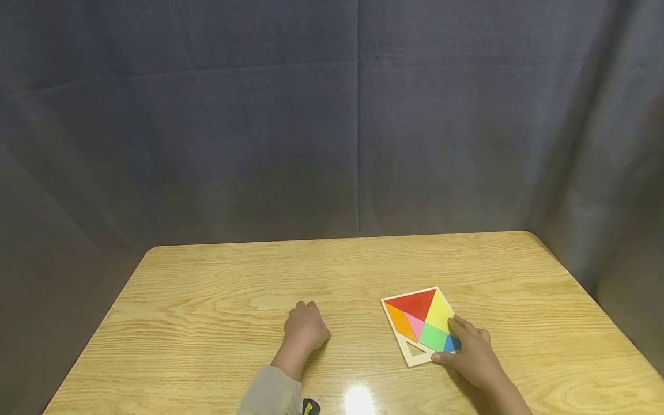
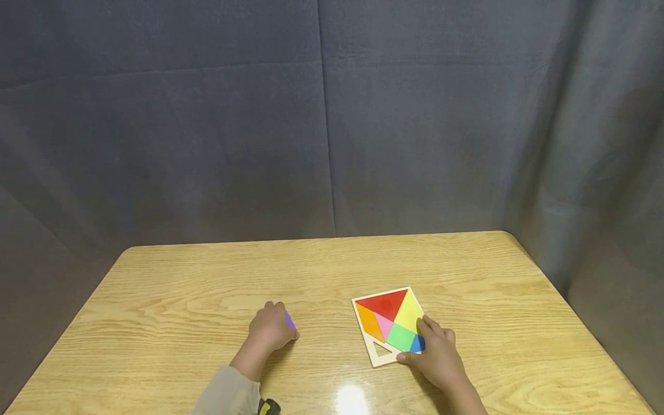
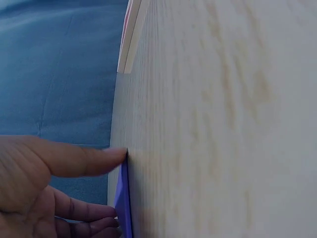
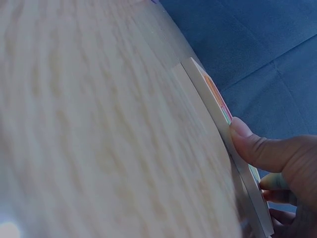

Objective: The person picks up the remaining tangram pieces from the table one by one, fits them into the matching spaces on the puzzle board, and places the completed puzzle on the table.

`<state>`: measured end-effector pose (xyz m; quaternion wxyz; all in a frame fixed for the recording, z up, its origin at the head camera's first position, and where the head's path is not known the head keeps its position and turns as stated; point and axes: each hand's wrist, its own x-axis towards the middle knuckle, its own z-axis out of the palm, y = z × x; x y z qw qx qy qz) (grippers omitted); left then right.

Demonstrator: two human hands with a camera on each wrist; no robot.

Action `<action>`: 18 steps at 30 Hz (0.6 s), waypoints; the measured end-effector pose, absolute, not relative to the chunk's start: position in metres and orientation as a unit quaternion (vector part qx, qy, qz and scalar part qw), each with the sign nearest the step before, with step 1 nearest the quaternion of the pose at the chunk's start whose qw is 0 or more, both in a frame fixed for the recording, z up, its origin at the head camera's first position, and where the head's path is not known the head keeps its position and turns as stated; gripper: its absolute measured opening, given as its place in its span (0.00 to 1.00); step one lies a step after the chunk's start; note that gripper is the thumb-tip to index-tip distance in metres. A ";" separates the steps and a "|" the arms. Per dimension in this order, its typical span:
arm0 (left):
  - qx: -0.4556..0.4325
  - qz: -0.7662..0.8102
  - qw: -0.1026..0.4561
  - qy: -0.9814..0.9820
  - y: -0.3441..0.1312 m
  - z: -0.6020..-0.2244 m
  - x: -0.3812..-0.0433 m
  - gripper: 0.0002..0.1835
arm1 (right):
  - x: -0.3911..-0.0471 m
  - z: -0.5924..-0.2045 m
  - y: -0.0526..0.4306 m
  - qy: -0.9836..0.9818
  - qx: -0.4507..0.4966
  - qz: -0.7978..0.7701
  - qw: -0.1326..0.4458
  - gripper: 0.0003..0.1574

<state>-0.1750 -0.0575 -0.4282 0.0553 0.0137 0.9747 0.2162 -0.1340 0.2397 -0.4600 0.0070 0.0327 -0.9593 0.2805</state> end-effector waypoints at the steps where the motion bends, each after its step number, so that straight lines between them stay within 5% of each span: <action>1: 0.013 0.216 0.055 0.975 -0.057 -0.428 -0.175 0.26 | -0.134 -0.460 0.240 -0.959 0.033 0.281 0.006 0.59; 18: 0.014 0.226 0.068 0.972 -0.054 -0.431 -0.182 0.26 | -0.133 -0.458 0.239 -0.958 0.037 0.285 0.005 0.58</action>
